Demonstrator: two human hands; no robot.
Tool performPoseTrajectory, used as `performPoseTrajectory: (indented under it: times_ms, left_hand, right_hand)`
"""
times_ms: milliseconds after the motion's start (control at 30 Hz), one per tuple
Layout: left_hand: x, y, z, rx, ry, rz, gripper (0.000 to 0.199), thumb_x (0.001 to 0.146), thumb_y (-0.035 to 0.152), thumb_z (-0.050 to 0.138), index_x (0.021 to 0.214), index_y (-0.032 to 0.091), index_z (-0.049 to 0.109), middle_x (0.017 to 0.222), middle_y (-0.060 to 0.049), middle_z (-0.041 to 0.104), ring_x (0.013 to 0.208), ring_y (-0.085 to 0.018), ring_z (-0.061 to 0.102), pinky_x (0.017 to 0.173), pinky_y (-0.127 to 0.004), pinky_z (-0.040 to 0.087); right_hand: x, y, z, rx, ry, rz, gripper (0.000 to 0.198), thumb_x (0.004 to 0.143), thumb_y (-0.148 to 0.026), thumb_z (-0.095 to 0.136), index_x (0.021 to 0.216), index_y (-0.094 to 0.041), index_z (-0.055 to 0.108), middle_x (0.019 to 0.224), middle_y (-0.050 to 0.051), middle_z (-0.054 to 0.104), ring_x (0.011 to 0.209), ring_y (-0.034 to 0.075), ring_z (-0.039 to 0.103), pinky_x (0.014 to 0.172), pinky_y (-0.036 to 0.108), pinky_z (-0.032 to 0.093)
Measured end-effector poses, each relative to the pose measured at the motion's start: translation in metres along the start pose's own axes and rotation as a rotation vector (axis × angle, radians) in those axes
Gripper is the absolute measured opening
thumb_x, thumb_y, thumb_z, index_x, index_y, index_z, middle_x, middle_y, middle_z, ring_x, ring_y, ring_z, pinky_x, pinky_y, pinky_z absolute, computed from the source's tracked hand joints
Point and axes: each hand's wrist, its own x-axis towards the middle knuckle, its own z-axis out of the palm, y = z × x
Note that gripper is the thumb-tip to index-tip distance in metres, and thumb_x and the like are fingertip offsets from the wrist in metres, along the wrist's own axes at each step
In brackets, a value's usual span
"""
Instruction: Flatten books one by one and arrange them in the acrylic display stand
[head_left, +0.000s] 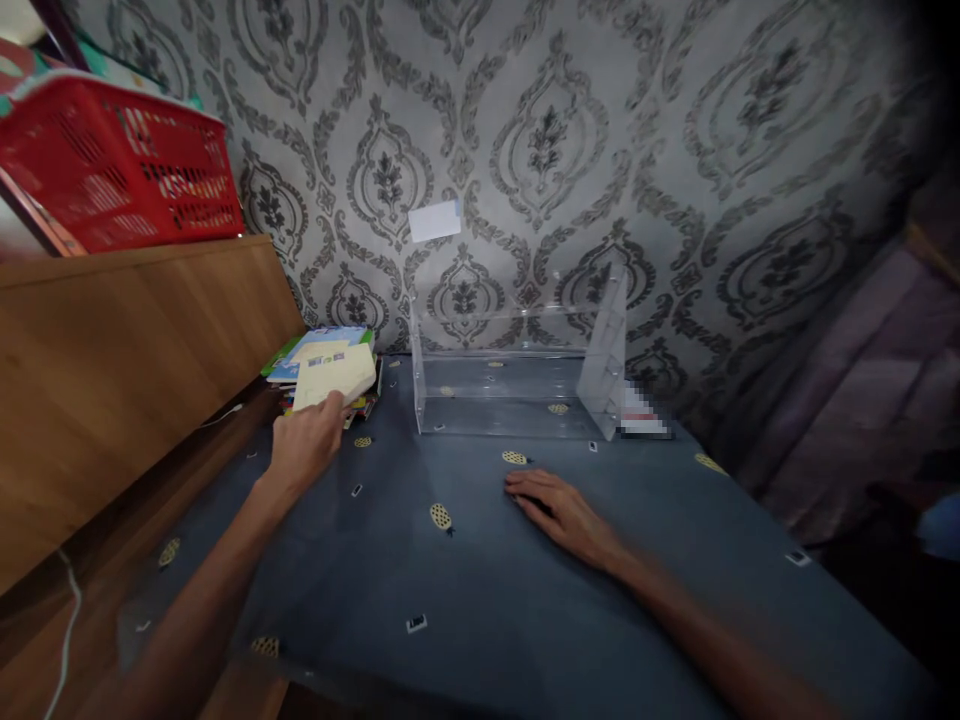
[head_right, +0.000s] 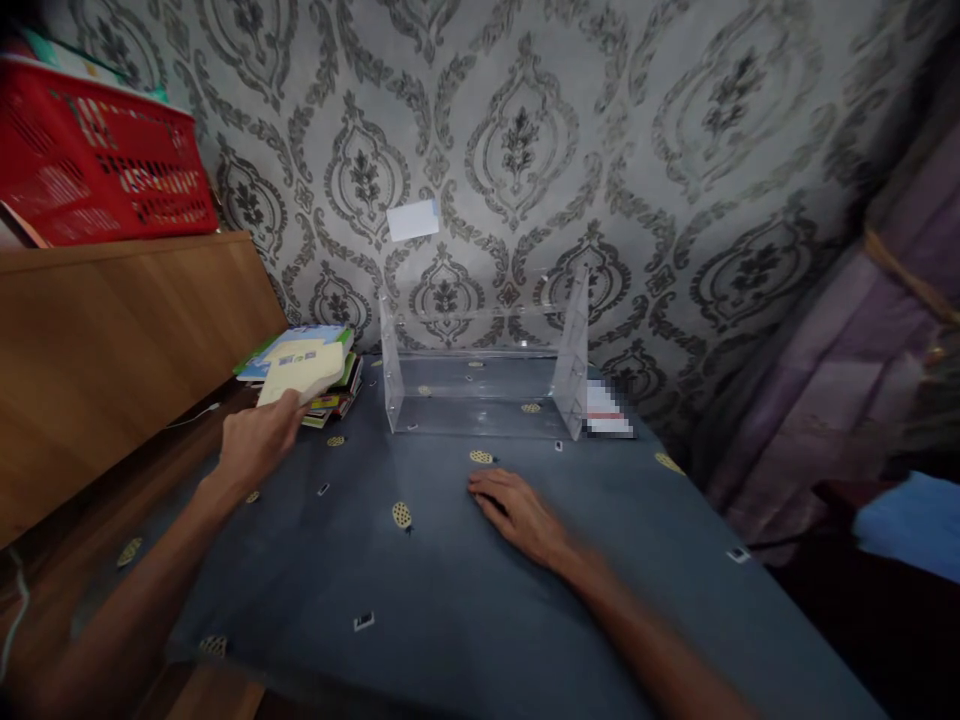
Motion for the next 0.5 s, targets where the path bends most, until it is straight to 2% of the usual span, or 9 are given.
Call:
performPoseTrajectory:
  times_ms: [100, 200, 333, 433, 500]
  left_hand:
    - [0.002, -0.006, -0.003, 0.003, 0.032, -0.100, 0.040, 0.105, 0.042, 0.026, 0.115, 0.020, 0.058, 0.099, -0.015, 0.076, 0.091, -0.032, 0.073, 0.062, -0.030, 0.038]
    - [0.003, -0.007, -0.006, -0.004, 0.054, -0.140, 0.039, 0.105, 0.044, 0.029, 0.114, 0.020, 0.058, 0.095, -0.013, 0.076, 0.092, -0.031, 0.073, 0.061, -0.029, 0.034]
    - [-0.011, 0.006, -0.013, -0.023, 0.050, -0.142, 0.036, 0.105, 0.042, 0.033, 0.112, 0.020, 0.060, 0.097, -0.013, 0.076, 0.090, -0.030, 0.073, 0.059, -0.029, 0.033]
    - [-0.037, 0.029, -0.022, -0.116, 0.001, -0.044, 0.032, 0.103, 0.041, 0.039, 0.107, 0.020, 0.063, 0.100, -0.011, 0.077, 0.089, -0.028, 0.073, 0.060, -0.028, 0.036]
    - [-0.056, 0.047, -0.026, -0.312, -0.068, 0.124, 0.028, 0.102, 0.042, 0.045, 0.110, 0.022, 0.064, 0.101, -0.008, 0.077, 0.090, -0.025, 0.074, 0.063, -0.027, 0.042]
  right_hand:
    - [-0.001, 0.004, 0.001, 0.003, 0.007, -0.008, 0.032, 0.101, -0.029, 0.046, 0.118, -0.022, 0.072, 0.125, 0.010, 0.072, 0.119, 0.026, 0.067, 0.108, 0.052, 0.051]
    - [0.000, 0.007, 0.004, 0.005, 0.009, -0.027, 0.033, 0.101, -0.033, 0.045, 0.115, -0.023, 0.073, 0.123, 0.011, 0.073, 0.117, 0.027, 0.068, 0.107, 0.052, 0.052]
    - [-0.001, 0.006, 0.004, 0.026, 0.024, -0.028, 0.033, 0.101, -0.035, 0.046, 0.114, -0.023, 0.073, 0.122, 0.011, 0.073, 0.117, 0.029, 0.068, 0.106, 0.053, 0.053]
    - [-0.002, 0.002, 0.001, 0.078, 0.037, -0.009, 0.030, 0.099, -0.032, 0.048, 0.114, -0.024, 0.073, 0.119, 0.009, 0.074, 0.114, 0.028, 0.069, 0.104, 0.052, 0.054]
    - [-0.002, -0.002, -0.003, 0.126, 0.052, 0.019, 0.031, 0.100, -0.032, 0.046, 0.114, -0.025, 0.072, 0.114, 0.009, 0.075, 0.109, 0.027, 0.070, 0.098, 0.049, 0.057]
